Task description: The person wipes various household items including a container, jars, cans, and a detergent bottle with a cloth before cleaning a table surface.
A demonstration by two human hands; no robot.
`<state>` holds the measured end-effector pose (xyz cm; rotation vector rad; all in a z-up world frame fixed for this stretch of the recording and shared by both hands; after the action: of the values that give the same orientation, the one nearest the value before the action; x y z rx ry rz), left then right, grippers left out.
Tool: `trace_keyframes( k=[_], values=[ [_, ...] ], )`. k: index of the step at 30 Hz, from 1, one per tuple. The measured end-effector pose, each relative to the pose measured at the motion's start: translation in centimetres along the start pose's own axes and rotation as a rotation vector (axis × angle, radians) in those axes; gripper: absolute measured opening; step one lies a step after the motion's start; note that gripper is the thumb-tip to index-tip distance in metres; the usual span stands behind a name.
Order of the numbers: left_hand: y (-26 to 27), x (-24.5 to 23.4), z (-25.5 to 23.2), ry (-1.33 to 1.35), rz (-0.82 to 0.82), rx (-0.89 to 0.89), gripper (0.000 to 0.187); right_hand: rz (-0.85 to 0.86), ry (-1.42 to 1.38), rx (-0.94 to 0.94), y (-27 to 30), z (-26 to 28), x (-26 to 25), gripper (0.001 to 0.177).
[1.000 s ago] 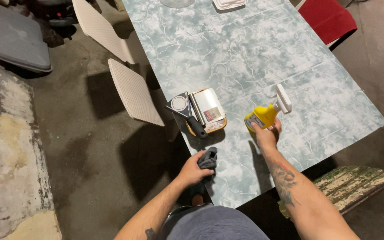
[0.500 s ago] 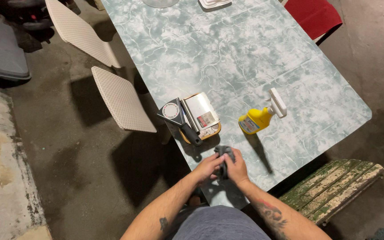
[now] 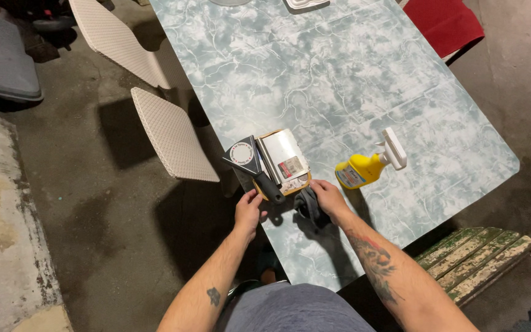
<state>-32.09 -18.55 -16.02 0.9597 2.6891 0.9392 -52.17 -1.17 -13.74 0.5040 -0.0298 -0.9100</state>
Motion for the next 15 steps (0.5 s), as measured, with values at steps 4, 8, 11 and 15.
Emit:
trace_keyframes(
  k=[4, 8, 11, 15],
  values=[
    [0.5, 0.4, -1.3, -0.007, 0.013, 0.002, 0.037, 0.003, 0.083, 0.046, -0.2, 1.7, 1.1, 0.042],
    [0.5, 0.5, -1.8, -0.090, -0.014, 0.014, 0.037, 0.018, 0.041, 0.070, -0.7, 1.3, 1.3, 0.042],
    [0.4, 0.9, -1.8, -0.080, -0.003, 0.032, 0.038, 0.045, -0.013, 0.028, -0.9, 0.8, 1.3, 0.041],
    [0.6, 1.4, -2.2, -0.066, 0.011, 0.076, 0.042, 0.007, -0.011, 0.017, -0.7, 0.8, 1.7, 0.038]
  ],
)
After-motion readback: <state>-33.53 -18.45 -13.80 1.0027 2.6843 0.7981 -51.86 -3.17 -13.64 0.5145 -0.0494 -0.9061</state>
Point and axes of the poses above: each hand's wrist, its own y-axis away from the middle knuckle, its own x-axis out of the palm, z = x × y, the point moved 2 cm from there along -y, towards the middle knuckle, and after that the axes turned 6 degrees about -y, right-handed, at the moved point
